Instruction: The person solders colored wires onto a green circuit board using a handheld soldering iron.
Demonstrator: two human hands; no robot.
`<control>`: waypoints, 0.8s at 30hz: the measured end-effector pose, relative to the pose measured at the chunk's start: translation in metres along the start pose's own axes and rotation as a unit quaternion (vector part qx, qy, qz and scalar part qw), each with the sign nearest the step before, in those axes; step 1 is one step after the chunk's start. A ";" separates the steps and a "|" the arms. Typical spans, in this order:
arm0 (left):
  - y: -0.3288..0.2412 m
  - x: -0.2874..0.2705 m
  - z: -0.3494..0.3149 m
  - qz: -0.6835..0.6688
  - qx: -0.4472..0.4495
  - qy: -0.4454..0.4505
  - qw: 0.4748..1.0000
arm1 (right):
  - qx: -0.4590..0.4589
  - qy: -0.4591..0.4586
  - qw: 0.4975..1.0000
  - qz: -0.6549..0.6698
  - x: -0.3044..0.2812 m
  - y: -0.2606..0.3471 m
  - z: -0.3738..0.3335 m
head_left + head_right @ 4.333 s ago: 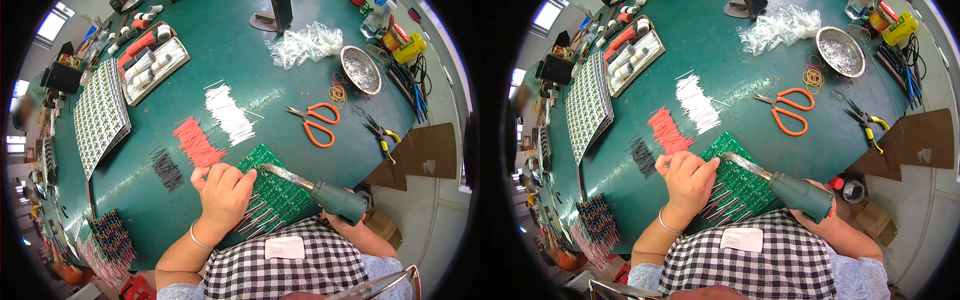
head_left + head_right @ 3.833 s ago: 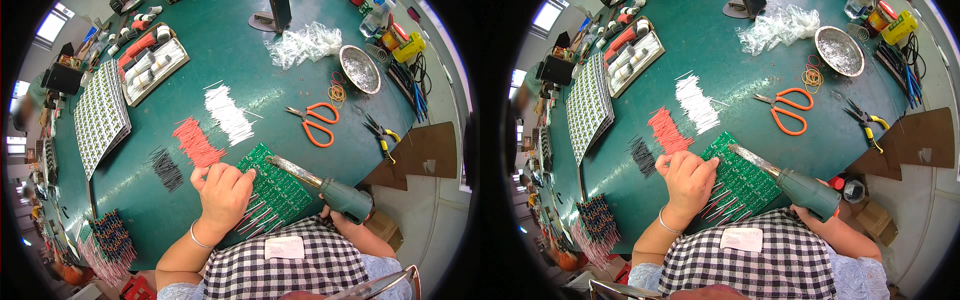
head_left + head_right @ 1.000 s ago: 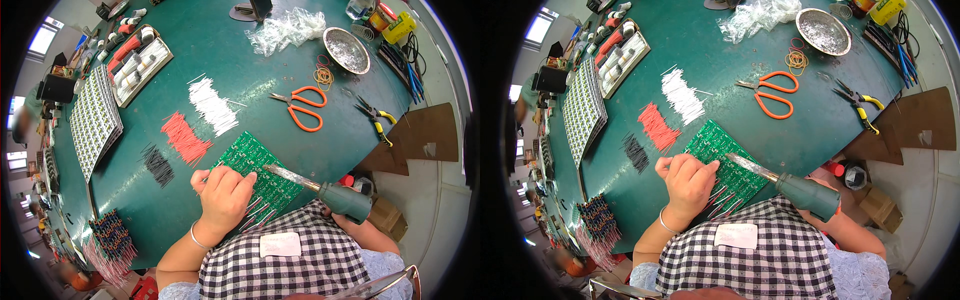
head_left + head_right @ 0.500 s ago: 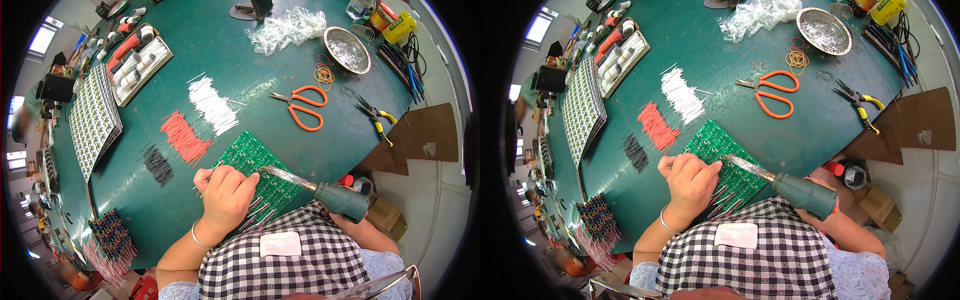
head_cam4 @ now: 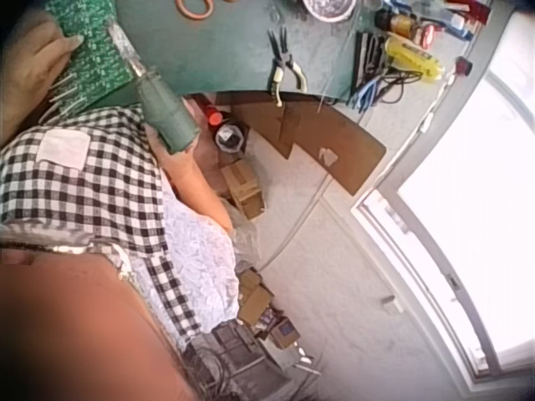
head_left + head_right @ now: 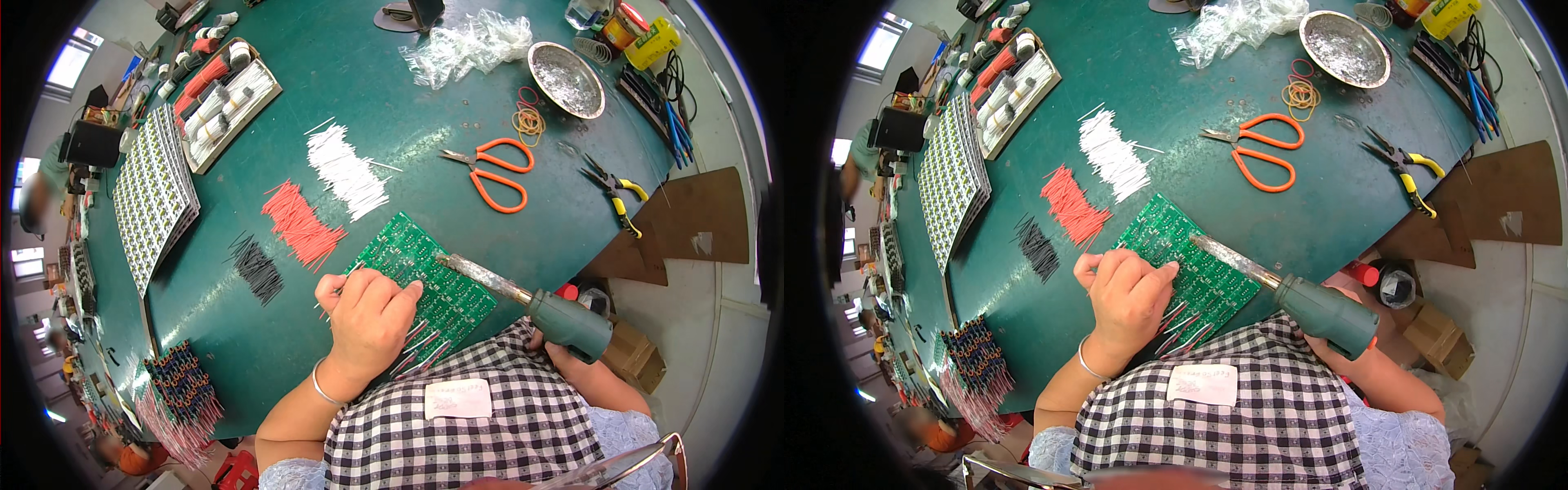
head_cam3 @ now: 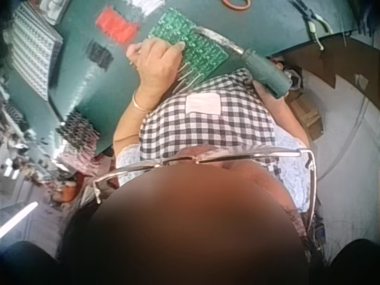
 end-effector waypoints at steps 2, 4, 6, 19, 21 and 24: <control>-0.001 0.000 0.000 0.003 0.001 -0.001 1.000 | -0.005 0.012 1.000 0.004 -0.001 -0.002 -0.001; -0.001 0.001 0.000 0.007 -0.001 -0.005 1.000 | -0.012 0.024 1.000 0.009 -0.002 -0.003 -0.002; -0.002 0.001 0.001 0.010 -0.001 -0.007 1.000 | -0.018 0.042 0.999 0.010 -0.003 -0.004 -0.002; -0.008 -0.003 -0.001 0.016 -0.004 -0.008 1.000 | -0.047 0.022 0.996 -0.077 -0.012 0.001 -0.016; -0.010 -0.002 -0.003 0.005 -0.005 -0.003 1.000 | 0.024 0.021 0.999 -0.032 -0.011 0.002 -0.015; -0.014 -0.001 -0.005 -0.009 -0.004 0.002 1.000 | -0.044 0.024 0.990 -0.130 -0.012 -0.002 -0.020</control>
Point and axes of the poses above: each hand's wrist, its own z-axis towards the middle knuckle, its own x-axis out of the palm, y = z × x, the point moved 4 cm from there along z, towards the middle knuckle, and after that the axes turned 7 degrees about -x, right-handed, at the moved point
